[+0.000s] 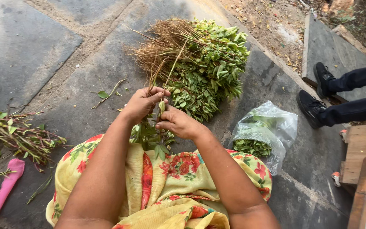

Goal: The person sits on the ground and strips leaves from bundles of leafy stems by hand. They place the removed leaves into a plastic bag and set the bare stems aside.

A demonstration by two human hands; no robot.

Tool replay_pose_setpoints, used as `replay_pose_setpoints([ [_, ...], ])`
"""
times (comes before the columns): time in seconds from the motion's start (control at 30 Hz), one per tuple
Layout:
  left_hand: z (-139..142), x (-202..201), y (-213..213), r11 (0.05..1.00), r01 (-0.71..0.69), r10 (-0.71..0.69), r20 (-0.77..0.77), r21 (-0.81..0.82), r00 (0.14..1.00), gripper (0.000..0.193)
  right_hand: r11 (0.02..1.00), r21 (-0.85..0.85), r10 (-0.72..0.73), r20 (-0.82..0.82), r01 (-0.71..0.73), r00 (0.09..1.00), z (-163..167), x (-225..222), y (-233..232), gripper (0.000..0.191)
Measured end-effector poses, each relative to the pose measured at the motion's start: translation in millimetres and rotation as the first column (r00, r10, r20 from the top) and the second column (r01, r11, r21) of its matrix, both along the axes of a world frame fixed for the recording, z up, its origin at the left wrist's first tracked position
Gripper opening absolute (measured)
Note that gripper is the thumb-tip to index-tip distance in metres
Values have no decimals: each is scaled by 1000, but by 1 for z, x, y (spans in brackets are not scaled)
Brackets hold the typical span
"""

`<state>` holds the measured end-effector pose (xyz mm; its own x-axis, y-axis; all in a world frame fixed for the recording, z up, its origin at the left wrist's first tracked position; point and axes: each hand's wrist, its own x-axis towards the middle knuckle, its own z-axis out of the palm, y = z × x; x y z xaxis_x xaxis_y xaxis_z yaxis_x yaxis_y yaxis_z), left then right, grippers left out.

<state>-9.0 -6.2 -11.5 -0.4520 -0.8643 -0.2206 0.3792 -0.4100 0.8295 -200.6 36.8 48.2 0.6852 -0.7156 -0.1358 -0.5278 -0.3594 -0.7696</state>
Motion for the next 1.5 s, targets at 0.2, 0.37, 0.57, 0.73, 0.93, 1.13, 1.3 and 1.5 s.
replay_pose_setpoints([
  [0.2, 5, -11, 8, 962, 69, 18, 315, -264, 949, 23, 965, -82, -255, -51, 251, 966, 9, -4, -5, 24],
  [0.37, 9, -14, 14, 954, -43, 189, 485, -296, 854, 16, 917, -376, -289, -400, 132, 870, -1, 2, -8, 31],
  [0.57, 9, -7, 10, 940, -225, 337, 576, -258, 745, 16, 849, -464, -467, -430, 255, 773, 13, 48, 22, 25],
  [0.73, 5, 10, -4, 874, -438, 467, 605, -208, 645, 16, 928, -325, -306, -394, 179, 867, 48, 72, 77, 33],
  [0.93, 14, 3, 3, 902, -335, 431, 579, -271, 692, 18, 749, 162, -652, 6, 642, 758, 56, 13, 32, 25],
  [1.13, 24, 0, 10, 919, -310, 395, 529, -245, 752, 18, 776, -436, -534, -70, 456, 842, 4, 32, 21, 29],
  [1.3, 6, 15, -6, 846, -475, 529, 264, -242, 807, 12, 794, -276, -569, -23, 542, 822, -29, 36, 12, 19],
  [1.5, -4, 11, -19, 788, -586, 599, 10, -189, 801, 11, 801, -108, -554, 240, 589, 797, -40, 14, -11, 18],
])
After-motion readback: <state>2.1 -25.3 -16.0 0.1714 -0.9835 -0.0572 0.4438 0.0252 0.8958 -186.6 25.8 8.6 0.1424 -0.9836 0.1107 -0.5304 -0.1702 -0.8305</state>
